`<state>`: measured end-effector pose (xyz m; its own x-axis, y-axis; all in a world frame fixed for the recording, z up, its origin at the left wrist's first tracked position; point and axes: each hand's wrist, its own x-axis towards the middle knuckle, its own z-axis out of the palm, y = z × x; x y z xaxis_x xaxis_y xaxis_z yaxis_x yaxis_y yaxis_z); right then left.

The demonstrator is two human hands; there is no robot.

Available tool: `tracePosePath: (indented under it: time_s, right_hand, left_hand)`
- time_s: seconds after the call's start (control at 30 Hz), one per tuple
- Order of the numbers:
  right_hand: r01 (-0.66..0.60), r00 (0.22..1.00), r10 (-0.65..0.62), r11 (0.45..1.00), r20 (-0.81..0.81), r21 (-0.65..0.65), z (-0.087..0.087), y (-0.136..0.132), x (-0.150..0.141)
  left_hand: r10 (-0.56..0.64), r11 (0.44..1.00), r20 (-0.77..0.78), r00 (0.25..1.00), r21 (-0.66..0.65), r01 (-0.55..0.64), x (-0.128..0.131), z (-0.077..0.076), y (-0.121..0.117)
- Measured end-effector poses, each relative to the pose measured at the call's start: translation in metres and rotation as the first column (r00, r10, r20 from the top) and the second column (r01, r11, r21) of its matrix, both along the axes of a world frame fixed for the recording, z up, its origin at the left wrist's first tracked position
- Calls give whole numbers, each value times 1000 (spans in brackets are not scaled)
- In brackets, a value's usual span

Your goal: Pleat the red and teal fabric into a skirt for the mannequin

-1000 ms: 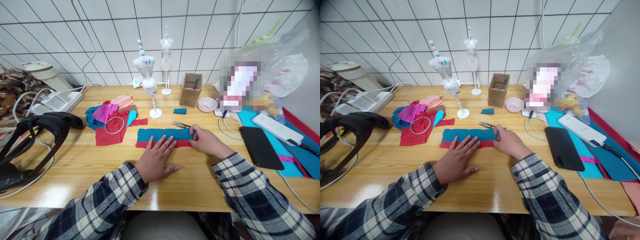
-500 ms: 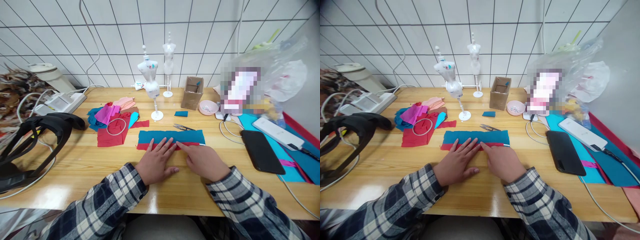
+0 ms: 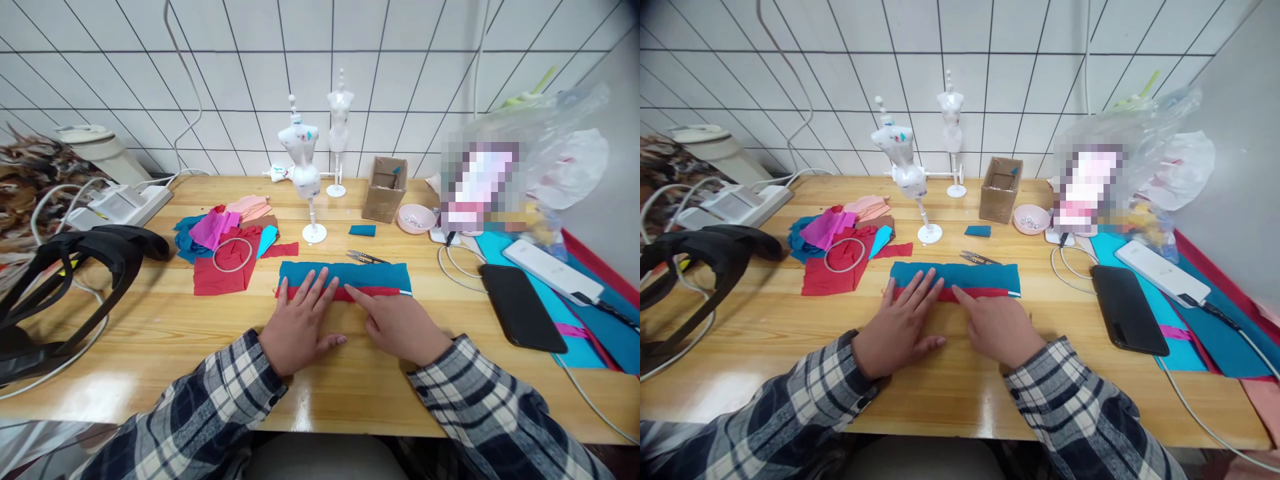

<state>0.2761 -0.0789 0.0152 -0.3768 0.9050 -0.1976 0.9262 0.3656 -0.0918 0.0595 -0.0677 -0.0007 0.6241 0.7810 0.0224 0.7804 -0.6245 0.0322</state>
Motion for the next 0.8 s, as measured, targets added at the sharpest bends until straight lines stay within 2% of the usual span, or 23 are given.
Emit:
tracePosePath:
  time_s: [0.1,0.23,0.43,0.6,0.8]
  right_hand:
    - [-16,1000,16,1000,-20,-22,-3,0,-1]
    - [10,999,-11,1000,-39,-21,-3,0,-9]
    - [16,998,-19,999,-60,-44,-5,-1,-29]
    - [39,997,-41,999,-59,-33,-6,0,-31]
    - [39,996,-40,999,-80,-17,-8,1,-33]
  left_hand:
    - [35,999,-25,999,36,-34,-1,4,3]
    - [40,998,-81,996,-40,-44,-3,1,3]
    - [86,996,-33,996,-3,-86,-4,1,4]
    - [87,992,-84,993,-89,-95,-5,1,3]
    - [71,997,-41,997,-41,-73,-6,2,5]
